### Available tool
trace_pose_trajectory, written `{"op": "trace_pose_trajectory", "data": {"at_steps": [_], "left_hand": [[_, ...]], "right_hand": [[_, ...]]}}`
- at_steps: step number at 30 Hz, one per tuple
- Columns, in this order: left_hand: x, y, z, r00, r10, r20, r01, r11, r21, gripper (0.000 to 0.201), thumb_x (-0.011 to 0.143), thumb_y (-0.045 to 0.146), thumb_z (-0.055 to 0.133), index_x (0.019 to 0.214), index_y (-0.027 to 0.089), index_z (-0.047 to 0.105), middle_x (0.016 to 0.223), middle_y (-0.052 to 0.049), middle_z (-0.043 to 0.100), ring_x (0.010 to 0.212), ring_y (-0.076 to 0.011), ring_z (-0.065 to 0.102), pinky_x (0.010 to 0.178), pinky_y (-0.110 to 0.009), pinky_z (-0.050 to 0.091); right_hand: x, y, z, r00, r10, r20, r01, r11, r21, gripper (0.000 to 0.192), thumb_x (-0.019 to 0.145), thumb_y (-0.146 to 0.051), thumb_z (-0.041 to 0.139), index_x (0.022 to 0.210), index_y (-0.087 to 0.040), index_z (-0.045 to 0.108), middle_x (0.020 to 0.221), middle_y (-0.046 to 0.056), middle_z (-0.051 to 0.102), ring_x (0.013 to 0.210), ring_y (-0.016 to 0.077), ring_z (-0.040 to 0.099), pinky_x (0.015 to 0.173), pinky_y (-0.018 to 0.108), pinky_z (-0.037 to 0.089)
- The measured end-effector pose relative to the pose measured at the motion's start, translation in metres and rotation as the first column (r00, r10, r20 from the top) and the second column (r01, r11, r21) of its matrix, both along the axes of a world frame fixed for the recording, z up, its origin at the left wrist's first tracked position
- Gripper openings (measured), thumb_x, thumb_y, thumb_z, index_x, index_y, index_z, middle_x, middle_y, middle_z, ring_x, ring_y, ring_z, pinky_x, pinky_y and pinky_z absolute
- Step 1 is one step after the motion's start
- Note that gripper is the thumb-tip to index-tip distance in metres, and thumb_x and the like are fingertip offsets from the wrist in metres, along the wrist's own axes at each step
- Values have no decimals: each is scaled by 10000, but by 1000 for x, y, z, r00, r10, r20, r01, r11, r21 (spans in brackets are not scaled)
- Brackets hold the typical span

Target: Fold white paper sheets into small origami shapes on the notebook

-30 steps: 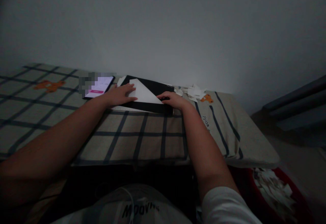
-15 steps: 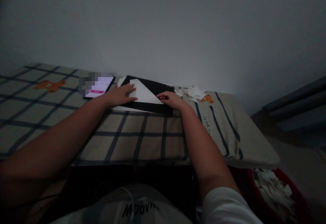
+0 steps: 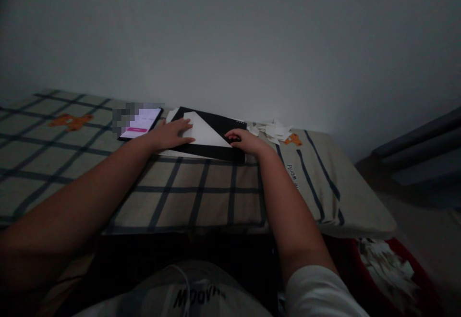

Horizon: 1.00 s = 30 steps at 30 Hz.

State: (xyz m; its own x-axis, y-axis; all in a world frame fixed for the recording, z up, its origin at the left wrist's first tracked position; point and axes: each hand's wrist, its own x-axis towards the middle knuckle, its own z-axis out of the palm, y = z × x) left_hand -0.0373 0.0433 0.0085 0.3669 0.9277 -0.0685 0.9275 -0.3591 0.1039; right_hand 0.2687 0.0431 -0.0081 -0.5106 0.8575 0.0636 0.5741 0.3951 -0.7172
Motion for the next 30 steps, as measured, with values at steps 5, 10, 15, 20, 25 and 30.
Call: {"op": "trace_pose_trajectory", "data": {"at_steps": [5,10,15,20,25,30], "left_hand": [[1,0,-1,1000,-5,-17,5,1000,10,700,906,614,385,1500,248,326,1602,-53,193,1461,-305,172,1157,-514,100],[0,1,-2,1000,-16,-20,16,1000,21,707,906,617,377,1504,244,317,1602,-51,194,1461,-320,165,1153,-535,104],[-1,2,-3,1000,-12,-6,12,1000,18,710,899,620,387,1498,245,327,1600,-54,200,1462,-312,167,1152,-547,104],[0,1,-1,1000,-21,9,21,1000,18,696,902,616,396,1499,265,324,1600,-49,202,1459,-321,171,1151,-555,96],[1,-1,0,1000,-1,11,1,1000,5,688,903,612,402,1501,283,317,1604,-41,191,1462,-318,161,1151,-550,86],[1,0,-1,1000,-4,9,4,1000,10,682,905,604,402,1498,276,323,1602,-43,198,1463,-309,161,1154,-548,81]], "right_hand": [[-2,-5,4,1000,-16,17,16,1000,-1,297,819,-128,562,1089,-208,658,1119,62,664,1020,184,598,945,361,471],[-9,-6,7,994,-103,42,101,994,45,207,884,-199,505,985,-207,685,1044,51,684,969,188,595,919,358,462],[-11,-5,4,994,-105,3,105,994,19,183,853,-273,581,996,-190,659,956,49,670,880,173,596,797,306,481],[-9,-1,-1,998,-58,34,57,998,28,236,786,-155,594,1011,-197,650,935,46,646,848,164,586,762,290,479],[-7,2,-3,998,-49,32,47,997,55,275,755,-130,603,1016,-205,652,950,37,642,881,167,584,801,305,480],[-5,2,-2,1000,-18,17,18,1000,17,314,750,-109,599,1047,-204,642,970,37,643,902,162,583,819,302,483]]}}
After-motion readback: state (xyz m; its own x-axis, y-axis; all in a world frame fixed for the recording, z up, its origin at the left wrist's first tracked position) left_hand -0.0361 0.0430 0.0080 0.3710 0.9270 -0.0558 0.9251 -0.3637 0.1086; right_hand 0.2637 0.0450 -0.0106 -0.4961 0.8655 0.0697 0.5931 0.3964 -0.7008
